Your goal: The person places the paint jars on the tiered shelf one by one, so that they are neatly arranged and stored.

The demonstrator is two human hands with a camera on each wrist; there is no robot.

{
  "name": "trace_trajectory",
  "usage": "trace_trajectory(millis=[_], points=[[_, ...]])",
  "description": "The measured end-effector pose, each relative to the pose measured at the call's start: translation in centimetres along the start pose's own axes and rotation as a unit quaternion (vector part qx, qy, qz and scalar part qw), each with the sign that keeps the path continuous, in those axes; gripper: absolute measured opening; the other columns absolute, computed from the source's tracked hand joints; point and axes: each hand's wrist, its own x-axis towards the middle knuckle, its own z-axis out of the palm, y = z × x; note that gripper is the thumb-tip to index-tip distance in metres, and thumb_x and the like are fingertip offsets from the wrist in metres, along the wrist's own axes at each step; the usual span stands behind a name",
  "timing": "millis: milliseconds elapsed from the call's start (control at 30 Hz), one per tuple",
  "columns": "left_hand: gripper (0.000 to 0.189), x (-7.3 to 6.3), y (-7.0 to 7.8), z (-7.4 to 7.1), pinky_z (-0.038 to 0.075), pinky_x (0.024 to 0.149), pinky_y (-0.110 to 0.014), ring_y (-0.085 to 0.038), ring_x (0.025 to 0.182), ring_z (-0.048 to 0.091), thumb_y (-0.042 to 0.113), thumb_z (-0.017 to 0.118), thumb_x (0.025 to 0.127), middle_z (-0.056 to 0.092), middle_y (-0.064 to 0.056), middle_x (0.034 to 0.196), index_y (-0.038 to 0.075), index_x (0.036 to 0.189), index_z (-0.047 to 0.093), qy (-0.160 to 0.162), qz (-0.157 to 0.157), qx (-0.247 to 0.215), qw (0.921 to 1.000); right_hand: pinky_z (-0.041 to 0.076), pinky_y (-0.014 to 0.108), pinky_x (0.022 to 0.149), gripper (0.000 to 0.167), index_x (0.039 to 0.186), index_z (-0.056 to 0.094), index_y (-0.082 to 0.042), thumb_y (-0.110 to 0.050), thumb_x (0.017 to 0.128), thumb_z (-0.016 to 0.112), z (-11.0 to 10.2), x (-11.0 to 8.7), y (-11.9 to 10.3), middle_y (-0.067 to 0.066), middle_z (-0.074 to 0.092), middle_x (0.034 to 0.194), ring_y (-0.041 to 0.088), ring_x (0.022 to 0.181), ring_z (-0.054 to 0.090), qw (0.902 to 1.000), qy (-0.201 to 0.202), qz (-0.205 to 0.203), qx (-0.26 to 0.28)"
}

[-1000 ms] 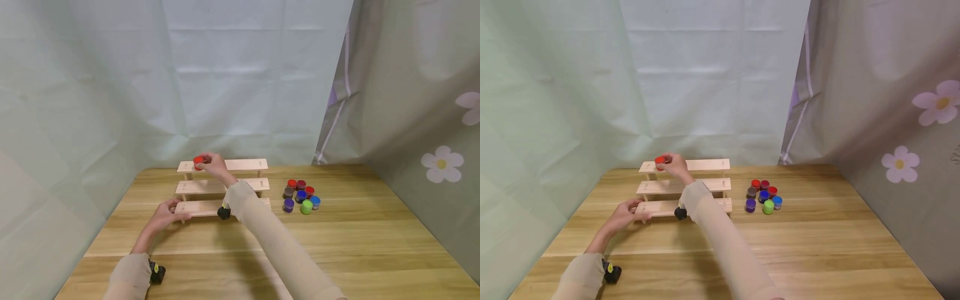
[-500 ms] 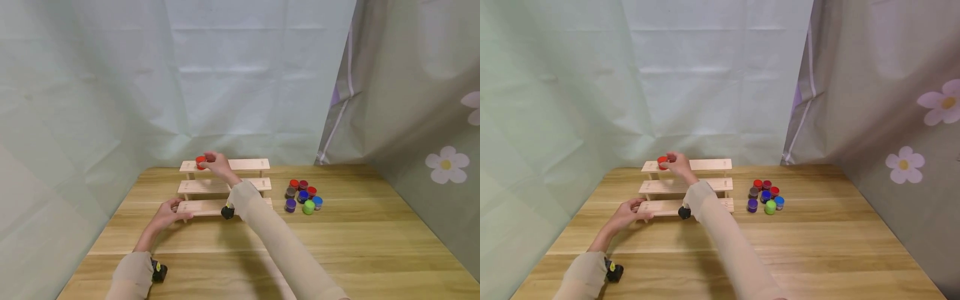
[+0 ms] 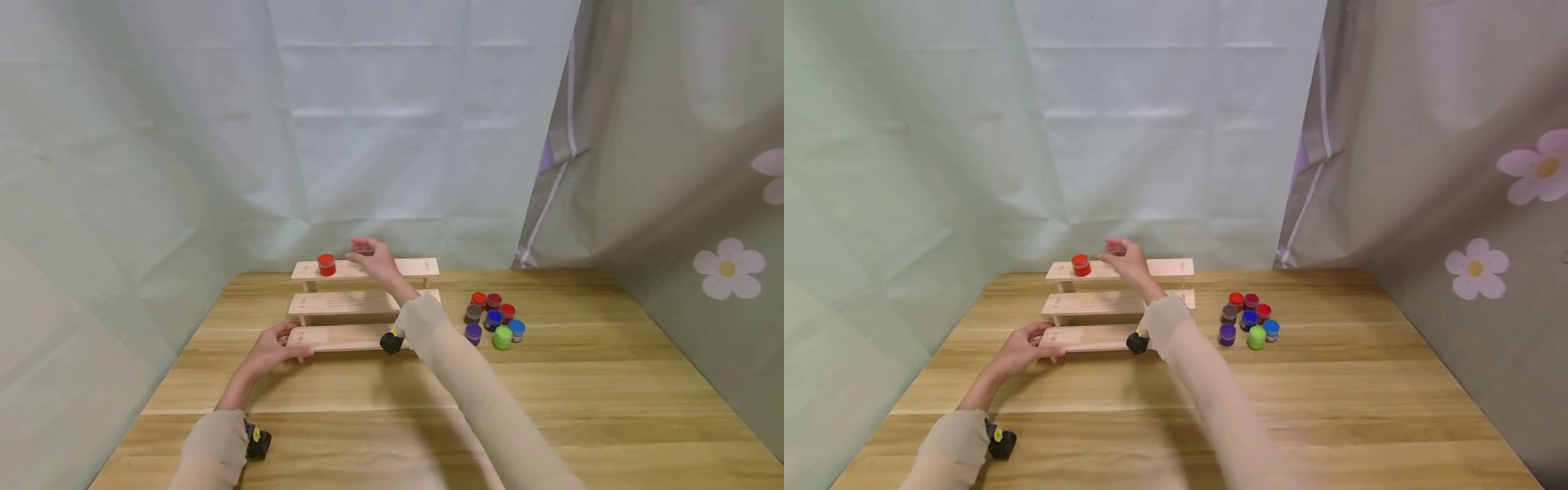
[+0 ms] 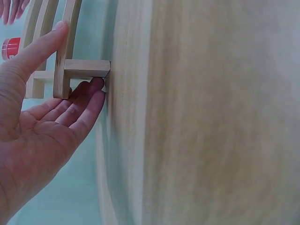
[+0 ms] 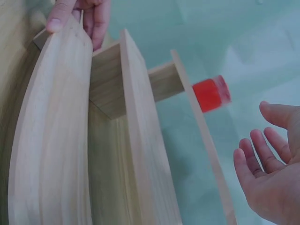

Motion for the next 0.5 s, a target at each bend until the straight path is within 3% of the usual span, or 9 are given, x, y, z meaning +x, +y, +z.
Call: trace_trajectory(millis=[300, 500], points=[[0.080, 0.2, -0.1, -0.3, 0.045, 0.103, -0.043, -0.045, 0.130, 0.048, 0.023, 0.078, 0.082, 0.047, -0.035, 0.140, -0.013, 0.140, 0.038, -0.004, 0.000, 0.004, 1.0000, 0.049, 0.039, 0.103, 0.043, 0.135, 0.056, -0.010, -0.017, 0.094, 0.065, -3.9, -1.0, 0.8, 0.013, 0.060, 0.135, 0.026, 0.126, 0.056, 0.9997, 0.023, -0.010, 0.006], [0.082, 0.7, -0.4, -0.1, 0.044, 0.106, -0.046, -0.045, 0.131, 0.047, 0.025, 0.079, 0.081, 0.046, -0.034, 0.141, -0.013, 0.140, 0.037, -0.009, 0.000, 0.002, 1.0000, 0.049, 0.039, 0.101, 0.042, 0.135, 0.055, -0.008, -0.015, 0.095, 0.063, -8.4, -3.0, 1.8, 0.018, 0.060, 0.134, 0.030, 0.123, 0.057, 0.9985, 0.048, -0.019, -0.021]])
